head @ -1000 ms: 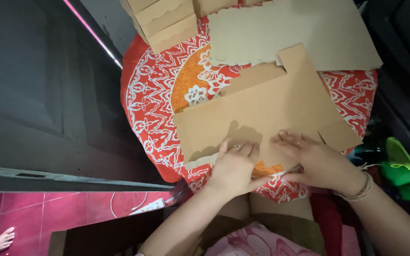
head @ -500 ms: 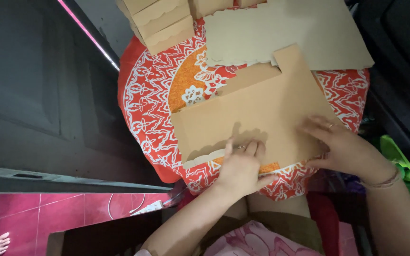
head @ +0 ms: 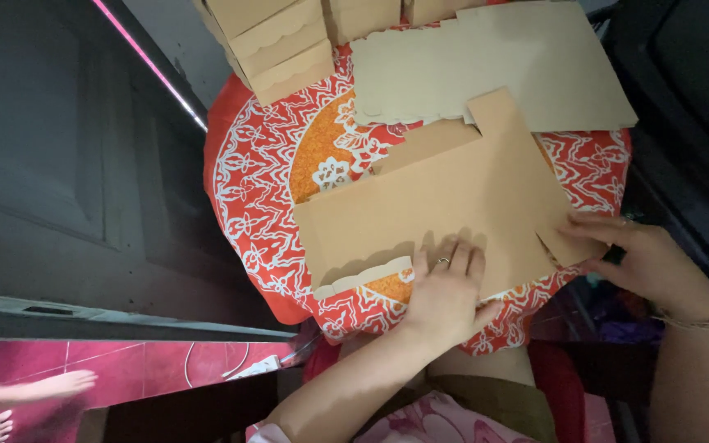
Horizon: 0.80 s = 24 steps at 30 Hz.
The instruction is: Manually folding flat cardboard templates into small boxes on a table.
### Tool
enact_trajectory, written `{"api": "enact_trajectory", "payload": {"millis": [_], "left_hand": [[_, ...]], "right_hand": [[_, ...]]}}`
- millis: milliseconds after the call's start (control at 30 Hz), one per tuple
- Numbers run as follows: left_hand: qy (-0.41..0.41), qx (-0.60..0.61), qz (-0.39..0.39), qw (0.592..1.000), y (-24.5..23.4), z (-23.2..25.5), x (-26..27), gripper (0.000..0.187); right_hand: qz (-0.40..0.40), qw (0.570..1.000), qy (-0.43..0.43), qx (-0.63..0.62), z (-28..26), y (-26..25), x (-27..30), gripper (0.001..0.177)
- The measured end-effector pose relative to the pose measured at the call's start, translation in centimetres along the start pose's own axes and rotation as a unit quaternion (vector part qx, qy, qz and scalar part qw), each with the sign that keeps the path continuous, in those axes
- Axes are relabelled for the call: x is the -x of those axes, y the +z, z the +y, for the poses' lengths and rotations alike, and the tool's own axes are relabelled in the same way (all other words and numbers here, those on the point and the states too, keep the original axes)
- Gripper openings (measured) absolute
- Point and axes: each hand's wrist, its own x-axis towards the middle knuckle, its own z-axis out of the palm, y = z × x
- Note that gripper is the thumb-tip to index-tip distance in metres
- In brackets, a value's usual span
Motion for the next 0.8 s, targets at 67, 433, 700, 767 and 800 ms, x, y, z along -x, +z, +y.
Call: {"api": "enact_trajectory", "payload": {"millis": [67,433,700,767,800], "left_hand": [[0.002,-0.003,0.006,1.000,-0.3,0.0,0.1,0.088],[0.003,0.048,-0.067,0.997,-2.7,-2.1,1.7,0.082],[0.027,0.046,-0.131,0.990,-2.0,-3.2,2.1,0.108],[0.041,0.042,-0.141,0.988,-1.6,-3.4,2.0,0.112],[0.035,0.058,-0.139,0.988,-1.4,-3.4,2.0,0.105]], "right_hand": [[0.015,1.000,-0.001,-0.003,-0.2,-0.1,0.3,0.057],[-0.003,0.998,-0.011,-0.060,-4.1,2.1,-1.0,0.024],[0.150,0.988,-0.037,-0.003,-6.7,5.8,-2.2,0.040],[0.174,0.983,-0.063,0.000,-8.0,6.2,-1.6,0.024],[0.154,0.985,-0.063,0.041,-9.0,6.5,-1.2,0.015]]}}
